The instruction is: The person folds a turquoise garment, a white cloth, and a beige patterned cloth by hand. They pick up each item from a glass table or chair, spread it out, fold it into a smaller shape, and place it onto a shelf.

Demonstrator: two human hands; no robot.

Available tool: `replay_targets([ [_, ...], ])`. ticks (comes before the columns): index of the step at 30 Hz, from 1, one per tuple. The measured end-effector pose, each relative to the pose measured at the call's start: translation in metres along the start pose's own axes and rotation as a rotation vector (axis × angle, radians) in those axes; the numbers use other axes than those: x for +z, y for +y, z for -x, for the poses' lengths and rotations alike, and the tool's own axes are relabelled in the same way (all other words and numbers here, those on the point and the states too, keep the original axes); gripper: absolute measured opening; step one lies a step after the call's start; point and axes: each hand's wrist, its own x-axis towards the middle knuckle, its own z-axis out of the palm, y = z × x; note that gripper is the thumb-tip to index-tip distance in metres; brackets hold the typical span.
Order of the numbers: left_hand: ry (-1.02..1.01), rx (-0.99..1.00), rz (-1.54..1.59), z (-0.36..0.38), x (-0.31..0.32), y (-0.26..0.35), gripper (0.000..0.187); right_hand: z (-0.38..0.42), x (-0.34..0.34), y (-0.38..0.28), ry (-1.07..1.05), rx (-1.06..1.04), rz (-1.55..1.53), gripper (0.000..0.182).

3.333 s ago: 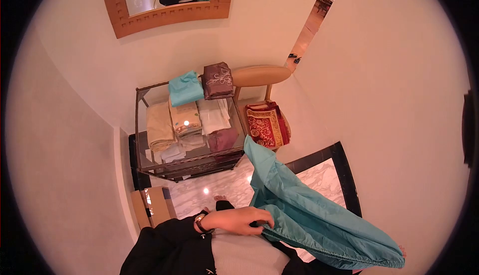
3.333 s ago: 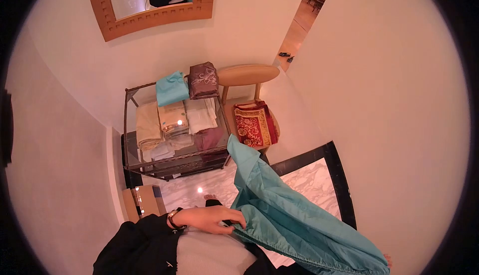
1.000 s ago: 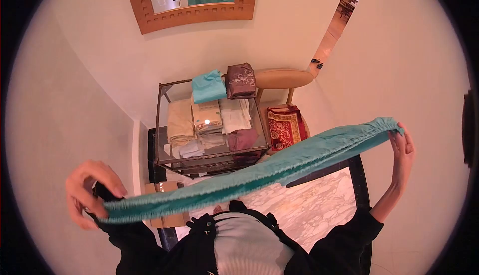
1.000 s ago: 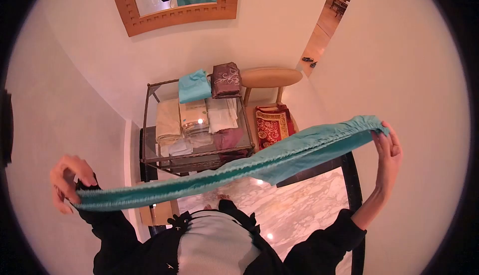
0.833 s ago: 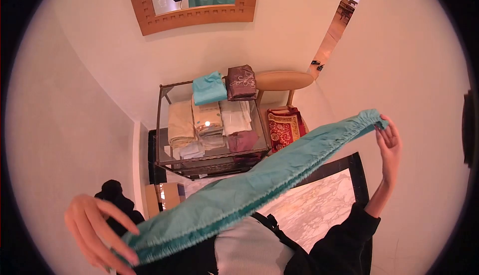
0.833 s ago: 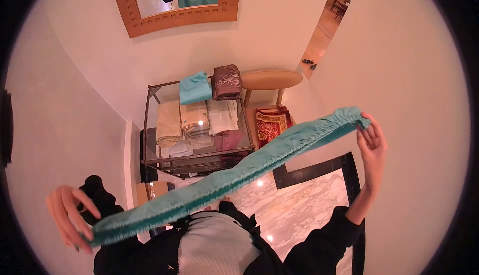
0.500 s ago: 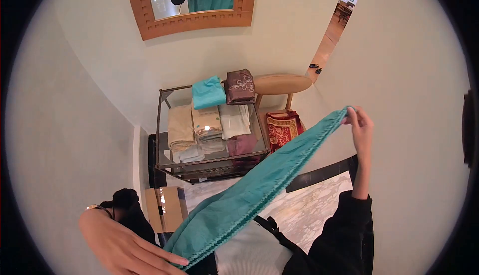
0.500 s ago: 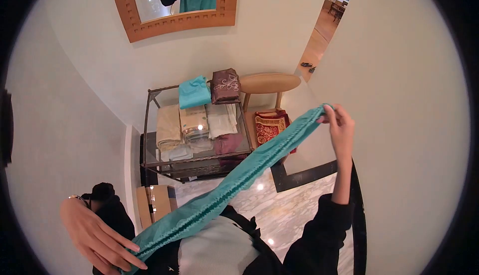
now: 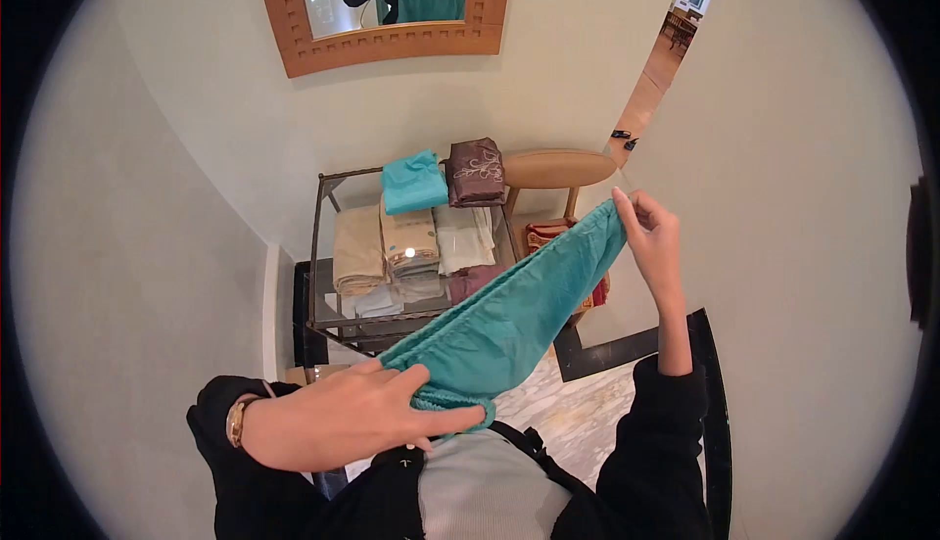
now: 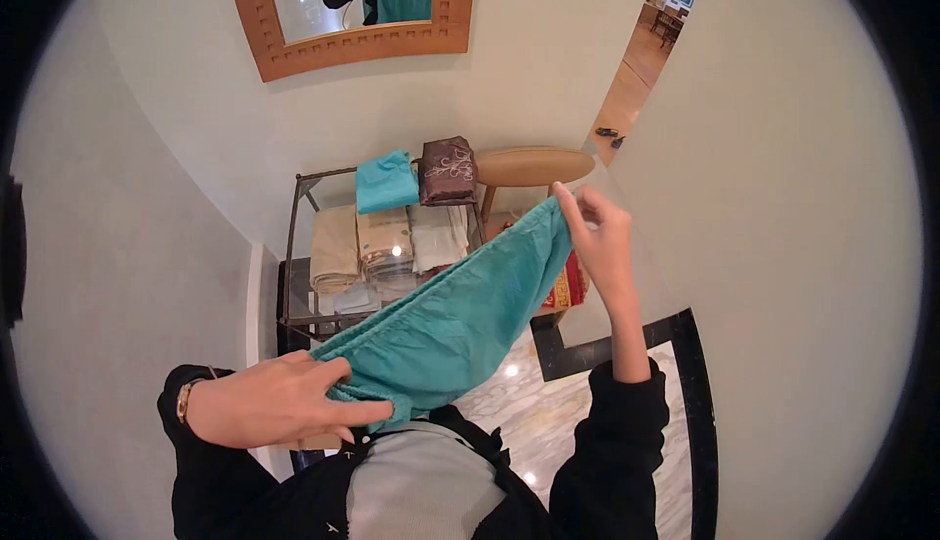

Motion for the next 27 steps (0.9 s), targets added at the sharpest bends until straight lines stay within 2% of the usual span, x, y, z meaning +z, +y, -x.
replay_targets([
  [1,-0.057,-0.023,0.038,-0.001,0.001,-0.003,0.059,0.002,0.003,-0.002,-0.014,0.005,0.004,0.032],
  [5,0.096,-0.130,0.033,-0.007,0.009,-0.014,0.061,0.014,0.019,-0.020,-0.062,0.014,-0.005,0.030],
  [6,0.109,-0.136,-0.039,-0.014,0.010,-0.018,0.058,0.018,0.024,-0.031,-0.071,0.012,-0.015,0.029],
  [9,0.342,-0.027,0.045,-0.036,0.017,-0.029,0.053,0.034,0.038,-0.062,-0.144,0.101,-0.127,0.024],
  [10,0.434,0.014,0.095,-0.046,0.016,-0.030,0.043,0.040,0.045,-0.072,-0.193,0.130,-0.281,0.019],
  [14,0.584,0.013,0.163,-0.066,0.018,-0.042,0.031,0.057,0.049,-0.088,-0.468,0.185,-0.467,0.017],
  [19,0.608,-0.004,0.161,-0.068,0.030,-0.045,0.032,0.066,0.041,-0.090,-0.620,0.384,-0.749,0.021],
  [22,0.546,-0.016,0.169,-0.066,0.030,-0.047,0.035,0.073,0.043,-0.093,-0.658,0.117,-0.530,0.025],
  [25,0.462,0.019,0.349,-0.061,0.024,-0.052,0.041,0.074,0.041,-0.084,-0.702,0.202,-0.558,0.024],
  [27,0.435,0.041,0.481,-0.059,0.021,-0.051,0.047,0.072,0.036,-0.080,-0.664,0.144,-0.486,0.022],
])
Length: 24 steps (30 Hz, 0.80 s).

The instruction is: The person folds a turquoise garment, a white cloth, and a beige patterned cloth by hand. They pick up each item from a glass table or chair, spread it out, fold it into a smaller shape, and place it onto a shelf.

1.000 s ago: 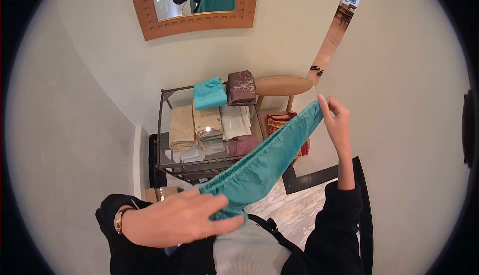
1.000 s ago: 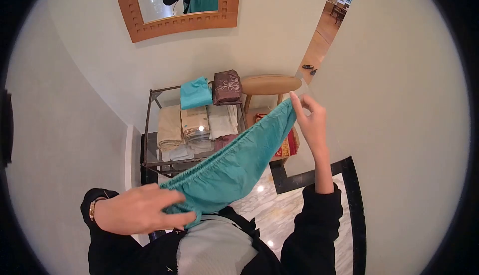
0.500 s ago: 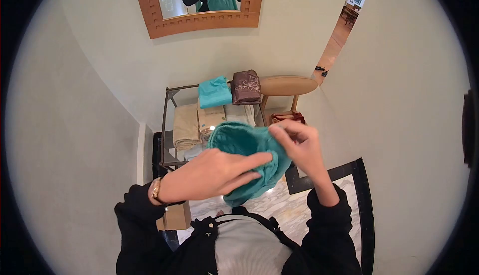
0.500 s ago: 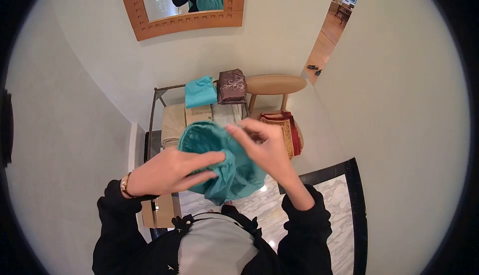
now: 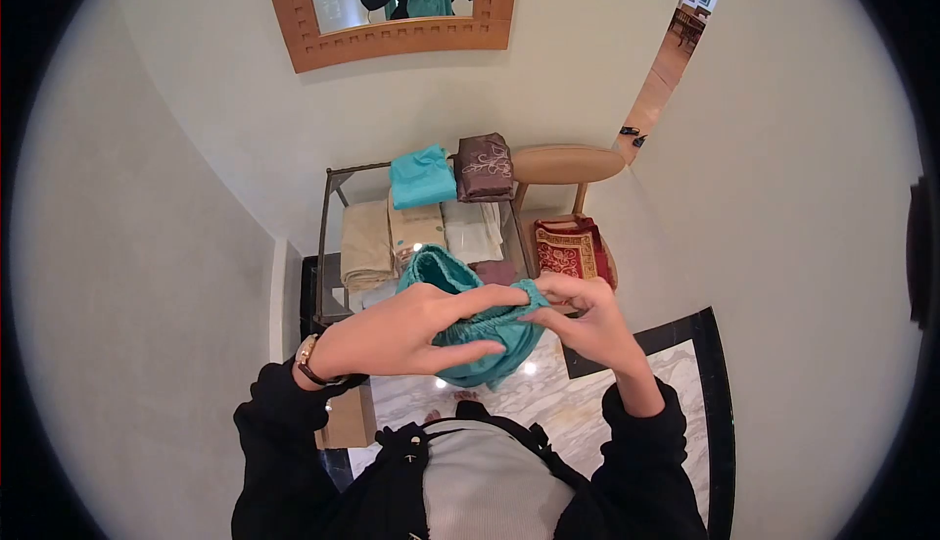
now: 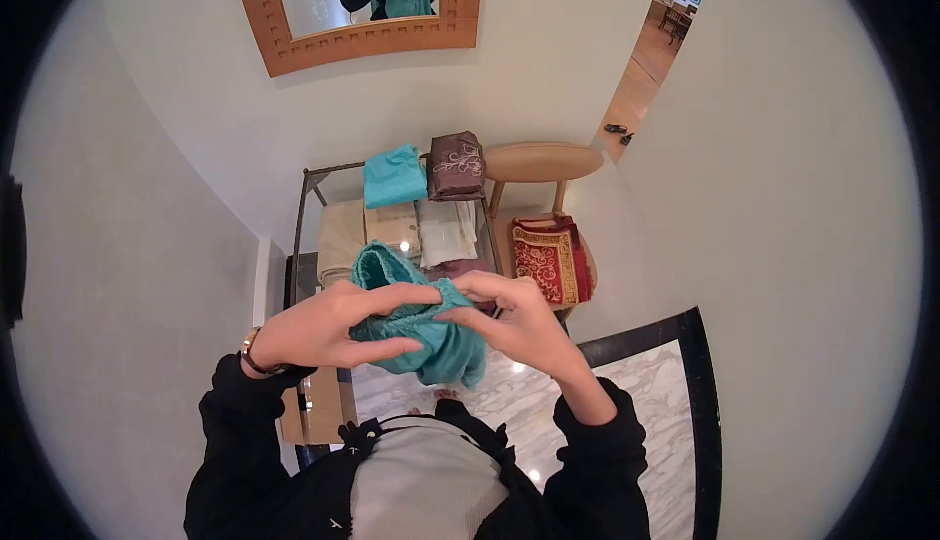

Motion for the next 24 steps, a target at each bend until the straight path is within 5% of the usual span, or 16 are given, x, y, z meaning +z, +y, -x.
replay_targets([
  [5,-0.024,-0.017,0.158,0.006,0.012,-0.006,0.066,0.004,-0.012,-0.011,0.050,-0.101,0.251,0.018],
  [9,0.069,-0.175,0.301,0.026,0.013,-0.020,0.056,0.014,-0.030,-0.004,0.247,-0.069,0.174,0.016],
  [12,-0.157,-0.432,-0.345,0.052,0.002,-0.029,0.039,0.021,-0.049,0.008,0.351,-0.116,0.201,0.015],
  [18,0.237,0.047,-0.646,0.058,-0.007,0.007,0.026,0.013,-0.064,0.030,0.398,-0.110,0.145,0.015],
  [24,0.413,-0.136,-1.095,0.063,-0.011,0.017,0.028,0.000,-0.067,0.026,0.382,-0.164,0.205,0.013],
])
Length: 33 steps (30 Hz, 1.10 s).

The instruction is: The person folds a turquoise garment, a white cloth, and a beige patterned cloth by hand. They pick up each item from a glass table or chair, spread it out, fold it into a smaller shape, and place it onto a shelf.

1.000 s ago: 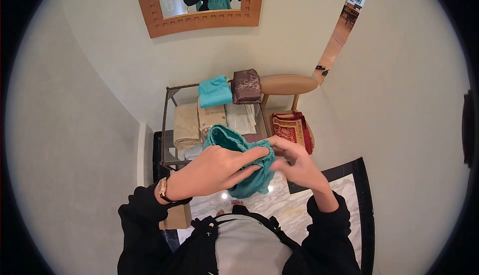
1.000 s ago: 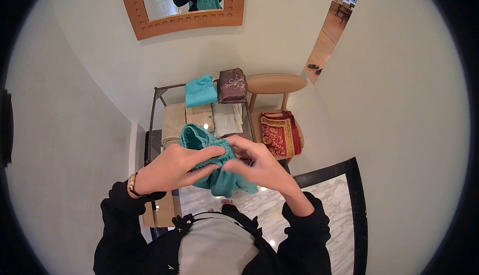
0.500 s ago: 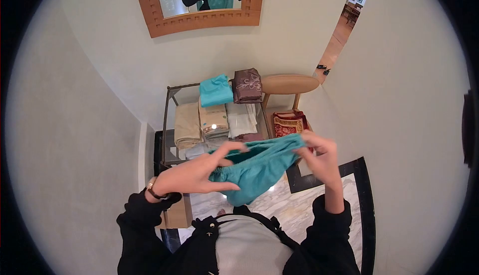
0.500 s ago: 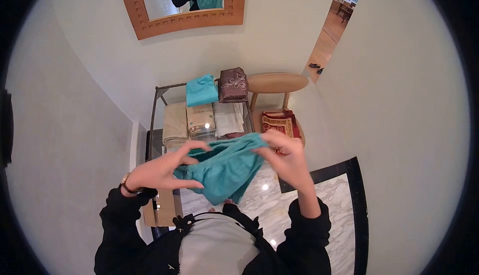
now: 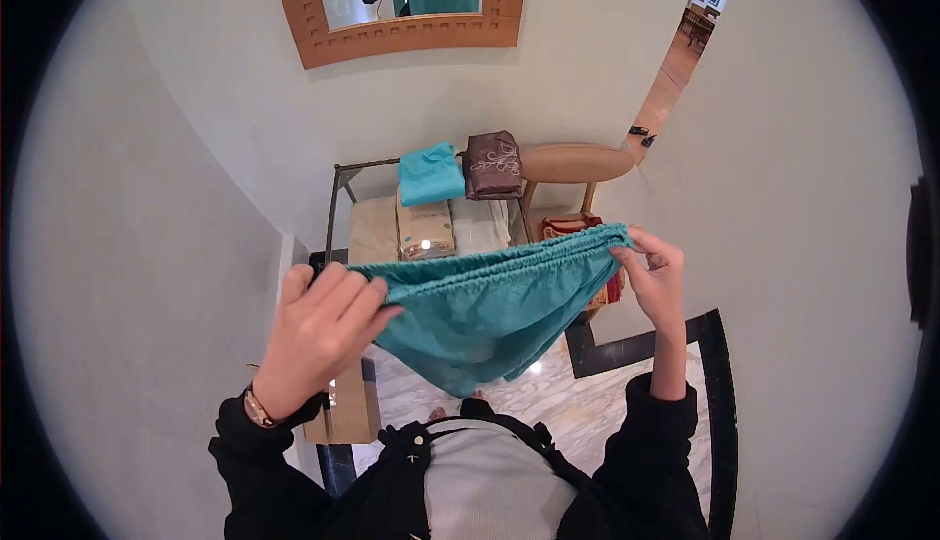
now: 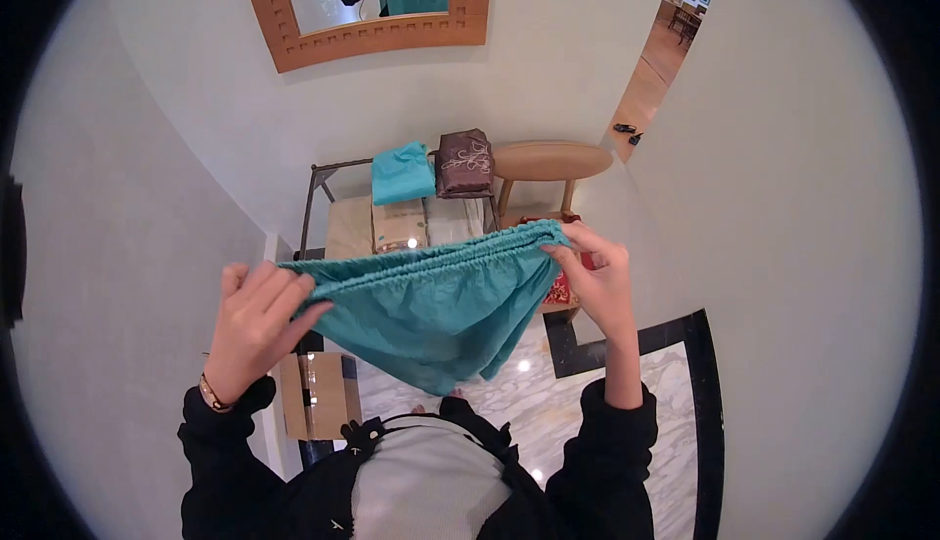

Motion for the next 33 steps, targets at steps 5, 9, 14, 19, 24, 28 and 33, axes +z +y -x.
replay_targets([
  [5,0.130,0.037,0.037,0.005,-0.015,-0.013,0.029,-0.014,0.001,-0.005,0.009,-0.044,0.096,0.015],
  [9,0.049,0.027,0.521,0.006,-0.054,-0.033,0.028,-0.046,0.004,-0.020,-0.034,-0.159,0.199,0.017],
  [14,0.171,-0.170,0.120,0.011,-0.069,-0.045,0.030,-0.090,0.034,-0.038,-0.143,-0.259,0.066,0.017],
  [19,0.293,-0.122,-0.251,0.022,-0.095,-0.057,0.025,-0.129,0.060,-0.061,-0.119,-0.571,0.221,0.015],
  [24,0.240,-0.195,0.209,0.033,-0.117,-0.078,0.015,-0.149,0.085,-0.069,-0.159,-0.647,0.147,0.015],
  [28,0.190,-0.307,0.710,0.058,-0.125,-0.090,0.026,-0.150,0.096,-0.071,-0.264,-0.594,0.141,0.018],
  [33,0.064,-0.526,0.590,0.079,-0.144,-0.086,0.015,-0.143,0.112,-0.079,-0.359,-0.627,0.138,0.018],
])
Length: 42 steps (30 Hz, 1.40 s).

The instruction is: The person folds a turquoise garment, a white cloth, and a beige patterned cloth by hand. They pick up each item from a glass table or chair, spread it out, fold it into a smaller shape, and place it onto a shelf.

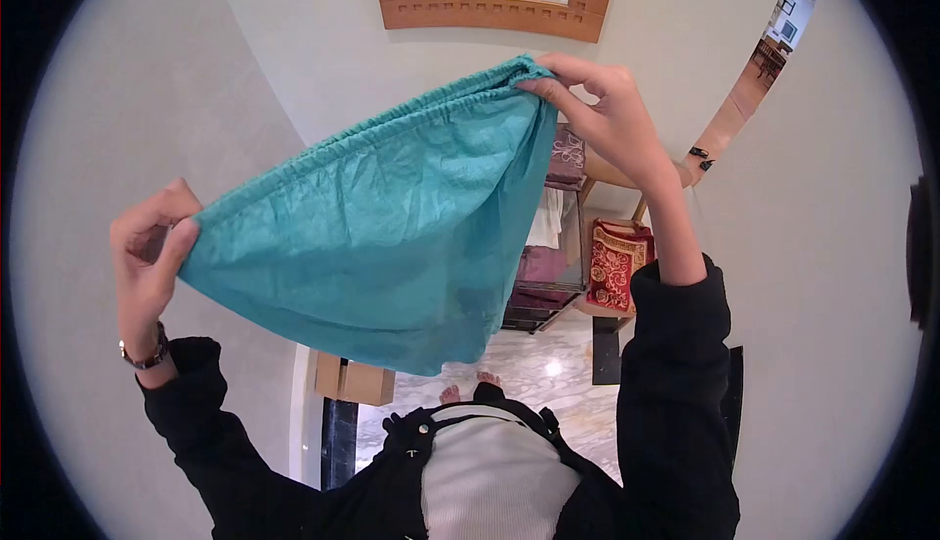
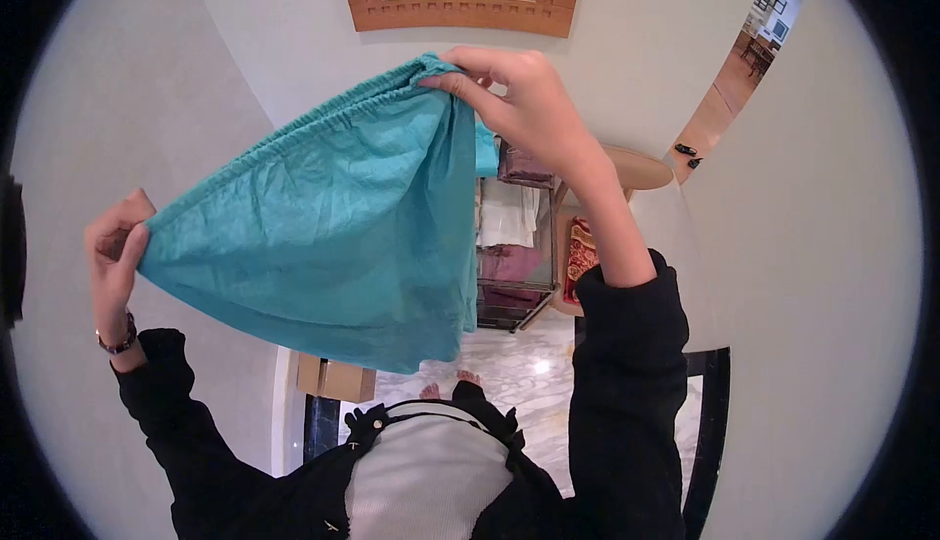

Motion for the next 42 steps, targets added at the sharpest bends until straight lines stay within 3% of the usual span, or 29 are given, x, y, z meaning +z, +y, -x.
replay_targets([
  [3,0.166,0.171,-0.586,-0.005,0.017,0.021,0.013,0.001,0.005,-0.003,-0.058,0.136,-0.115,0.019],
  [6,0.224,0.214,-0.660,-0.007,0.025,0.027,0.016,0.002,0.012,0.007,-0.069,0.162,-0.251,0.022],
  [9,0.117,0.262,-0.710,-0.007,0.026,0.029,0.018,0.004,0.010,0.007,-0.124,0.372,-0.449,0.025],
  [12,0.029,0.216,-0.503,-0.002,0.028,0.036,0.024,0.006,0.013,0.016,-0.077,0.373,-0.481,0.029],
  [16,-0.235,0.185,-0.048,0.008,0.027,0.043,0.032,0.007,0.013,0.018,-0.084,0.448,-0.494,0.028],
  [20,-0.327,0.305,0.306,0.009,0.052,0.056,0.025,0.007,0.022,0.021,-0.074,0.477,-0.531,0.028],
  [23,-0.631,0.497,0.228,-0.004,0.069,0.073,0.023,0.003,0.033,0.026,-0.098,0.454,-0.563,0.029],
  [26,-0.777,0.560,0.290,-0.009,0.098,0.088,0.014,0.002,0.056,0.035,-0.122,0.418,-0.628,0.028],
  [32,-0.721,0.710,0.091,-0.013,0.141,0.091,0.035,-0.001,0.082,0.015,-0.194,0.339,-0.591,0.023],
  [37,-0.455,0.906,-0.429,-0.017,0.160,0.081,0.053,0.001,0.087,-0.002,-0.206,0.309,-0.654,0.024],
  [42,-0.399,0.843,-0.550,-0.017,0.165,0.069,0.064,0.004,0.091,-0.001,-0.277,0.320,-0.601,0.022],
])
